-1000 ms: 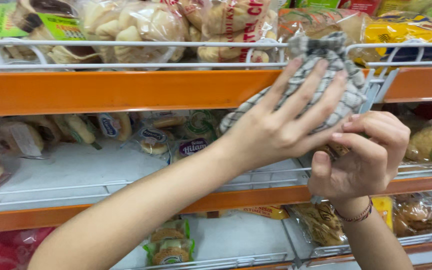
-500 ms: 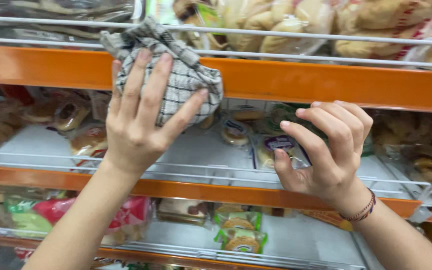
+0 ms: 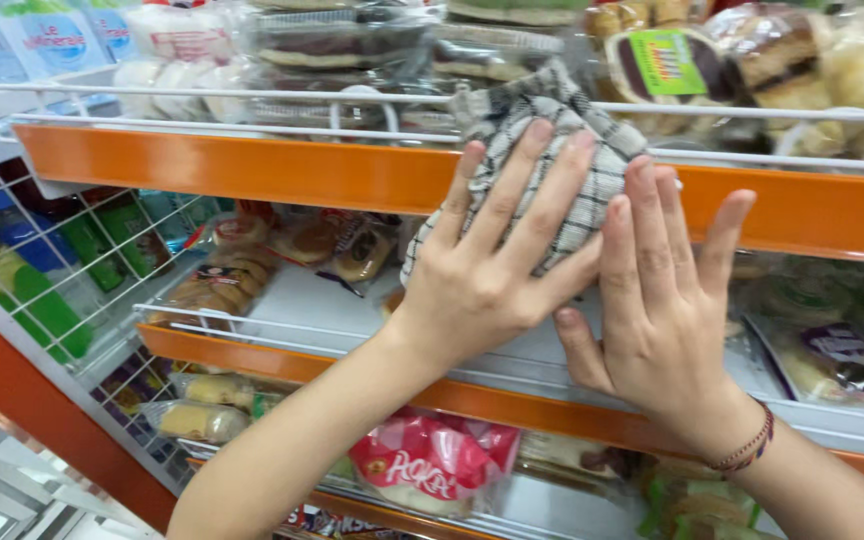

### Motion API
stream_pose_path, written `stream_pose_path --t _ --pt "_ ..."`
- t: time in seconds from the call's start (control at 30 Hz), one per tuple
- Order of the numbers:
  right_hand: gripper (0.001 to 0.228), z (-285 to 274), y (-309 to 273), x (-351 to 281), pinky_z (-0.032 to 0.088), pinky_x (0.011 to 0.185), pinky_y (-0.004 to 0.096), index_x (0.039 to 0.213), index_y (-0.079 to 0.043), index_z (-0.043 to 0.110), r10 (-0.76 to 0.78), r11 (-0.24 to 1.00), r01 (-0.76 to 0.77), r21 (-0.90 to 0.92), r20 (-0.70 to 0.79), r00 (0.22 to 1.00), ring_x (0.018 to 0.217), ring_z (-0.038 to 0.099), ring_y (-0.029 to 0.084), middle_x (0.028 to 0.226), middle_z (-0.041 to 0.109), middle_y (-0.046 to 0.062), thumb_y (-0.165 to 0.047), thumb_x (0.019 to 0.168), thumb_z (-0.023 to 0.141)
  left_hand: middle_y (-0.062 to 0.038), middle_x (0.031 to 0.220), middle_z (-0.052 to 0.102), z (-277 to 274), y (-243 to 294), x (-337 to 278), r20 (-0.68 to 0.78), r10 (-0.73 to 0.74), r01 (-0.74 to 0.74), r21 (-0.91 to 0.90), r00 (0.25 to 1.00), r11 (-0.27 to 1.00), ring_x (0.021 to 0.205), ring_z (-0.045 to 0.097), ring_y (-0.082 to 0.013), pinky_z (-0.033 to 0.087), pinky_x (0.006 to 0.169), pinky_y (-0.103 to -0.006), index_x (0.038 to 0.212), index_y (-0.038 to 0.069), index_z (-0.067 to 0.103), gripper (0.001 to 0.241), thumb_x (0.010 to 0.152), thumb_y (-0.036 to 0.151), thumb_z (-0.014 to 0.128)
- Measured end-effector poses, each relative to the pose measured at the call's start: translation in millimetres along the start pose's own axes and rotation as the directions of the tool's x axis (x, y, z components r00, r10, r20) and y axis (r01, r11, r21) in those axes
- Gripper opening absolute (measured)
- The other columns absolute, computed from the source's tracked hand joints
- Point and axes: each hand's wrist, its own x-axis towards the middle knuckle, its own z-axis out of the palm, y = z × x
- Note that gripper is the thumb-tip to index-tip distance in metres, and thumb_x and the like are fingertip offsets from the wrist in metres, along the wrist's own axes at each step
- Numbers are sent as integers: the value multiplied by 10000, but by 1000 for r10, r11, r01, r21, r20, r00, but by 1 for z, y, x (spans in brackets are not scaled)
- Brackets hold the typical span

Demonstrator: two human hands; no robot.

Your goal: The person wipes shelves with a cloth, selects bread packages and snacks from a box, and places them onto shelves, occasionally using a barcode scanner on the items.

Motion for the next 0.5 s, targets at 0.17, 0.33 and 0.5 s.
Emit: stream_pose_path --t 0.17,0.33,0.5 --pt "732 44 -47 39 -2 1182 752 1543 114 412 -48 999 50 -19 102 994 1544 236 452 1650 310 300 -381 1023 555 -190 1549 530 -28 -73 -51 -9 -11 11 24 1000 1000 1468 474 -430 219 1265 -606 1423 218 653 331 1107 231 554" --pt "688 81 -96 79 55 1206 696 1540 76 487 -90 993 105 -60 208 974 1551 318 381 1651 389 239 -348 1007 581 -194 1541 490 -45 -140 -118 -55 -152 157 85 987 984 1464 464 -441 274 1272 -607 1402 253 654 293 1111 231 633" --pt "667 103 -131 107 112 1215 673 1544 53 509 -100 980 137 -146 237 966 1545 348 332 1650 411 206 -317 994 588 -198 1631 366 -53 -198 -177 -114 -414 422 56 903 905 1546 386 -465 354 1259 -570 1417 188 583 362 1061 224 643"
